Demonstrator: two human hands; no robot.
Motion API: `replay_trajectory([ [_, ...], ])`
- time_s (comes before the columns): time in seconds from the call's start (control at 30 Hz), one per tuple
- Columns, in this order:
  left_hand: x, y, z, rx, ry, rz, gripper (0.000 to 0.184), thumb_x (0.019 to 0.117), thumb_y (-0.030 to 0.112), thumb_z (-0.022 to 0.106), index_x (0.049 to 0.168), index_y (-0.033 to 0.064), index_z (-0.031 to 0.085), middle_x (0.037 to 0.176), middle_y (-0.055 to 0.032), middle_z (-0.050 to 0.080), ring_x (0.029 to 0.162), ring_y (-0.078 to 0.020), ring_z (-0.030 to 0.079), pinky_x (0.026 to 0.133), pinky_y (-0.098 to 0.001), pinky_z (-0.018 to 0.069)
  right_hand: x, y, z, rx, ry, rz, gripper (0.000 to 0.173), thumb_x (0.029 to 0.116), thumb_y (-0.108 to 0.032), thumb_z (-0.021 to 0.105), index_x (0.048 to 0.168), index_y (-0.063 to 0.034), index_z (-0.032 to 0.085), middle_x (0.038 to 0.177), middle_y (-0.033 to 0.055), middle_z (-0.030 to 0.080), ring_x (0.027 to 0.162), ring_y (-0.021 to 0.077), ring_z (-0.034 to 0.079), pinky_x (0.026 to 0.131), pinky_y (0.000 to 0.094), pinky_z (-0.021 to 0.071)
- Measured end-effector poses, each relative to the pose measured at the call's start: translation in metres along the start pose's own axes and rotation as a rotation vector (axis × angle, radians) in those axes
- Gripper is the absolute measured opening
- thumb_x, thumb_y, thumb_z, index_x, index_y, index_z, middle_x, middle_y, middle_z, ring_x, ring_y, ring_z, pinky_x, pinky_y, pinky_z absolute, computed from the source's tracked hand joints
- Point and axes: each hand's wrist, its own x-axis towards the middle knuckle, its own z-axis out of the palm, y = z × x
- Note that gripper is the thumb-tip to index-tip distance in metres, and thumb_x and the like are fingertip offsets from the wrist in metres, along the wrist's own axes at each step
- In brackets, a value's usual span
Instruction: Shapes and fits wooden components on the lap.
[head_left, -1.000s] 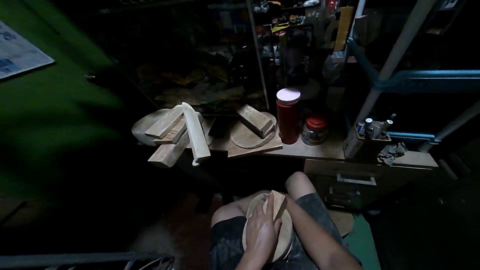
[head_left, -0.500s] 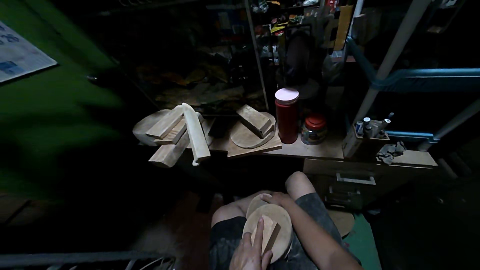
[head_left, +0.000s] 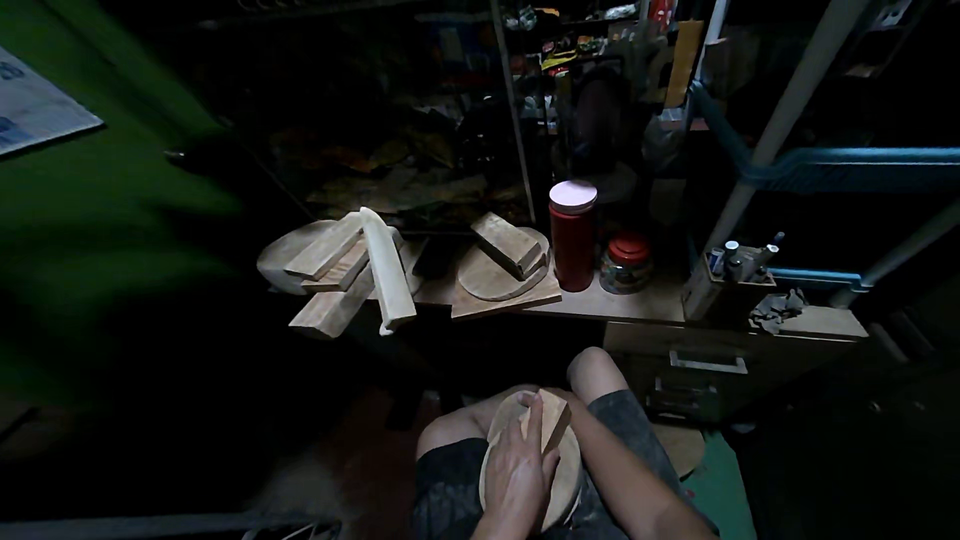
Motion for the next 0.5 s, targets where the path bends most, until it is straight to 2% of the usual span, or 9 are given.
replay_trajectory([
  [0.03,-0.005,-0.002,0.0,-0.012,0.001,0.008,0.084,0.099,0.043,0.064,0.166,0.0196,0.019,0.135,-0.0282,0.056,0.118,-0.043,0.061,0.098,-0.0525,0.0519,0.011,0.0,0.005,-0.027,-0.07,0.161,0.043,0.1098,-0.022,0.047,0.137,0.0095,0.057,0.139,0.0259,0.061,0.131,0.0246,0.059,0.111,0.029,0.0454],
  [0.07,-0.011,-0.004,0.001,-0.015,0.009,0.024,0.084,0.0985,0.042,0.065,0.166,0.0181,0.021,0.134,-0.0291,0.057,0.117,-0.0441,0.062,0.097,-0.0535,0.0524,0.02,-0.013,0.0,-0.103,-0.164,0.344,0.046,0.1103,-0.03,0.048,0.142,0.0016,0.057,0.146,0.0199,0.058,0.137,0.0243,0.054,0.118,0.0366,0.0395],
  [0.1,-0.017,-0.007,0.002,-0.02,0.011,0.036,0.084,0.0983,0.041,0.066,0.165,0.0167,0.022,0.134,-0.0308,0.057,0.116,-0.046,0.062,0.097,-0.0553,0.0522,0.031,-0.022,-0.007,-0.19,-0.29,0.47,0.054,0.1099,-0.041,0.047,0.148,-0.0032,0.054,0.152,0.0191,0.053,0.144,0.0296,0.048,0.122,0.0477,0.0336],
  [0.13,-0.024,-0.011,0.003,-0.027,0.02,0.051,0.084,0.0977,0.04,0.067,0.165,0.0146,0.023,0.133,-0.0327,0.057,0.114,-0.0478,0.063,0.095,-0.0567,0.0525,0.038,-0.029,-0.013,-0.261,-0.383,0.543,0.064,0.1085,-0.053,0.044,0.151,-0.0052,0.051,0.155,0.021,0.05,0.147,0.0356,0.044,0.122,0.0571,0.031],
  [0.17,-0.03,-0.016,0.005,-0.032,0.031,0.059,0.084,0.097,0.039,0.068,0.164,0.0128,0.025,0.131,-0.0339,0.058,0.112,-0.0488,0.063,0.093,-0.0575,0.0531,0.04,-0.033,-0.016,-0.306,-0.423,0.587,0.071,0.1062,-0.062,0.041,0.152,-0.0077,0.05,0.155,0.0217,0.049,0.147,0.0383,0.043,0.121,0.062,0.0308],
  [0.23,-0.043,-0.027,0.008,-0.04,0.044,0.055,0.084,0.0961,0.039,0.069,0.163,0.0105,0.027,0.128,-0.0352,0.058,0.11,-0.0503,0.064,0.092,-0.0587,0.0537,0.044,-0.032,-0.014,-0.342,-0.432,0.621,0.079,0.1029,-0.07,0.038,0.154,-0.0099,0.049,0.156,0.0219,0.048,0.148,0.039,0.042,0.12,0.0639,0.0302],
  [0.37,-0.06,-0.043,0.014,-0.041,0.046,0.03,0.084,0.0965,0.041,0.068,0.163,0.0105,0.027,0.128,-0.0343,0.059,0.111,-0.0493,0.064,0.094,-0.0585,0.0533,0.043,-0.028,-0.012,-0.345,-0.417,0.633,0.083,0.1016,-0.072,0.038,0.154,-0.0076,0.048,0.157,0.0217,0.048,0.148,0.0377,0.042,0.121,0.0626,0.0304],
  [0.5,-0.058,-0.043,0.012,-0.042,0.064,0.04,0.085,0.0959,0.04,0.069,0.163,0.0105,0.027,0.127,-0.0346,0.059,0.11,-0.05,0.064,0.092,-0.0582,0.0537,0.045,-0.029,-0.013,-0.35,-0.44,0.644,0.083,0.1021,-0.071,0.038,0.153,-0.0069,0.048,0.157,0.0218,0.047,0.148,0.0375,0.042,0.12,0.0618,0.0308],
])
